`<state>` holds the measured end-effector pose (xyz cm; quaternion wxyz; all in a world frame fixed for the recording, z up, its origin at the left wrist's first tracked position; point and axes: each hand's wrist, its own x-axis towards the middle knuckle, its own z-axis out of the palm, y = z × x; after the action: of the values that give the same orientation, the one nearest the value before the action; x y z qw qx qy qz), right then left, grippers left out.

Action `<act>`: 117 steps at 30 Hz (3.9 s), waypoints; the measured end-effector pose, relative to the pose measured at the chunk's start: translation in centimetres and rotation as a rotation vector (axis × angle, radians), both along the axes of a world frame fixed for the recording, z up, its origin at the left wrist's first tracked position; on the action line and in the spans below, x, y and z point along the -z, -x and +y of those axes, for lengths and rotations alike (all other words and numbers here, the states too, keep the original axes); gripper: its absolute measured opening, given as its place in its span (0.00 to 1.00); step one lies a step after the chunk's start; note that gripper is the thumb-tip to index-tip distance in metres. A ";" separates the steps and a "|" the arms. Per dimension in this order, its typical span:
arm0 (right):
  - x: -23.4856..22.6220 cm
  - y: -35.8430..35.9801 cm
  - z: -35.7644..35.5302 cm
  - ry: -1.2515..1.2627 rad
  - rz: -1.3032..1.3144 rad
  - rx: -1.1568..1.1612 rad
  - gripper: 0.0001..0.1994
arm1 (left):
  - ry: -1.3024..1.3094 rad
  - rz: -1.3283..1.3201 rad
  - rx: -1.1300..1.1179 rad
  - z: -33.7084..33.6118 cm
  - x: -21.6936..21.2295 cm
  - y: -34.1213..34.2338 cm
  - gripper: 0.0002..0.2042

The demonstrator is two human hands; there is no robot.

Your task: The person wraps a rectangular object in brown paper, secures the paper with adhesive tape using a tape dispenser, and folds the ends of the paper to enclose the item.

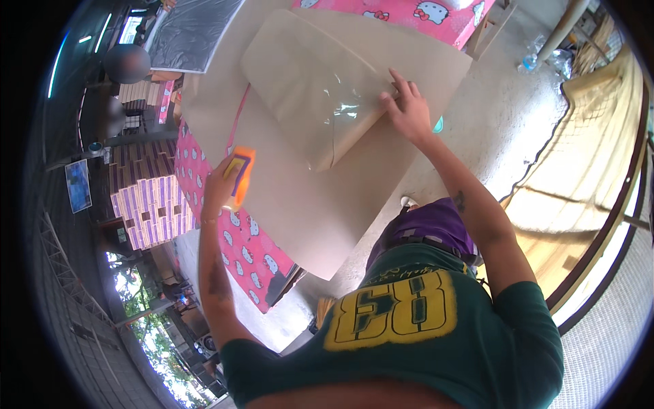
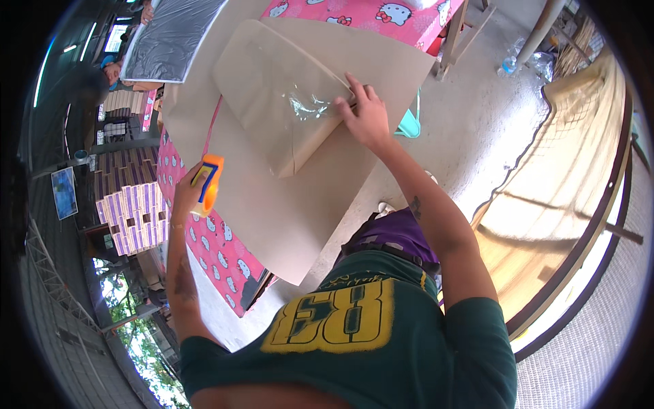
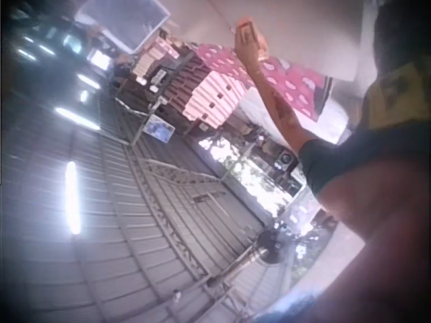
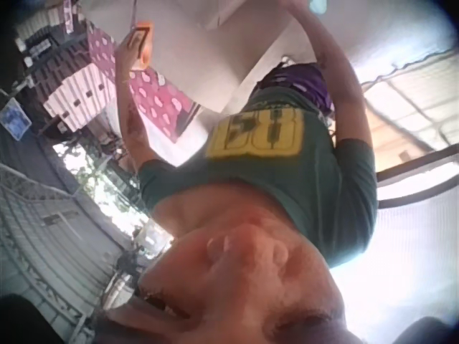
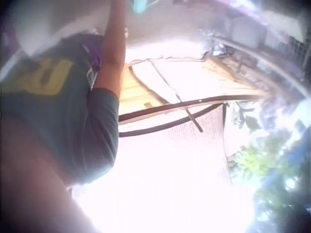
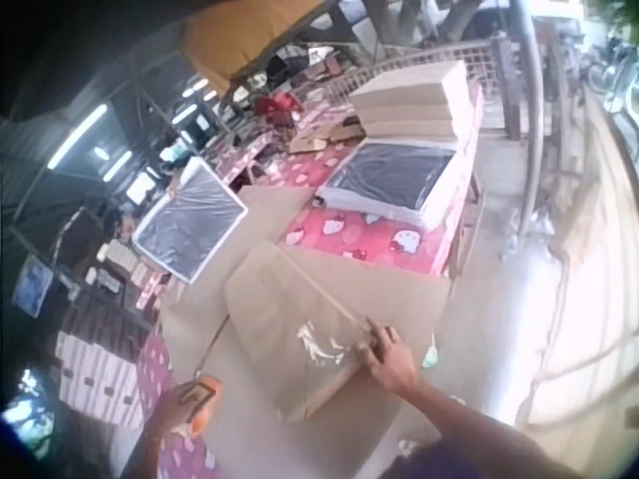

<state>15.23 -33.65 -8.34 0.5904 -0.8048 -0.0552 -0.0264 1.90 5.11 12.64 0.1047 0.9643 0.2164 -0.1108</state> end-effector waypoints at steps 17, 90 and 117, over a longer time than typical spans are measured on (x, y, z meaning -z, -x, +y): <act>2.5 -0.9 2.6 0.202 -0.323 0.273 0.16 | 0.646 -0.850 0.375 -12.8 12.3 -3.2 0.23; 3.2 -1.5 3.3 0.287 -0.211 0.209 0.22 | 1.419 -1.483 -0.980 -8.1 22.3 2.3 0.17; -0.9 -24.9 16.8 0.527 0.278 -0.464 0.49 | 0.889 -0.740 -0.716 -1.2 18.3 -15.3 0.33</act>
<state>40.10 -16.83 -7.48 0.3551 -0.8911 -0.1604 0.2326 17.16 3.89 -5.61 0.5886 0.6729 0.4060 0.1897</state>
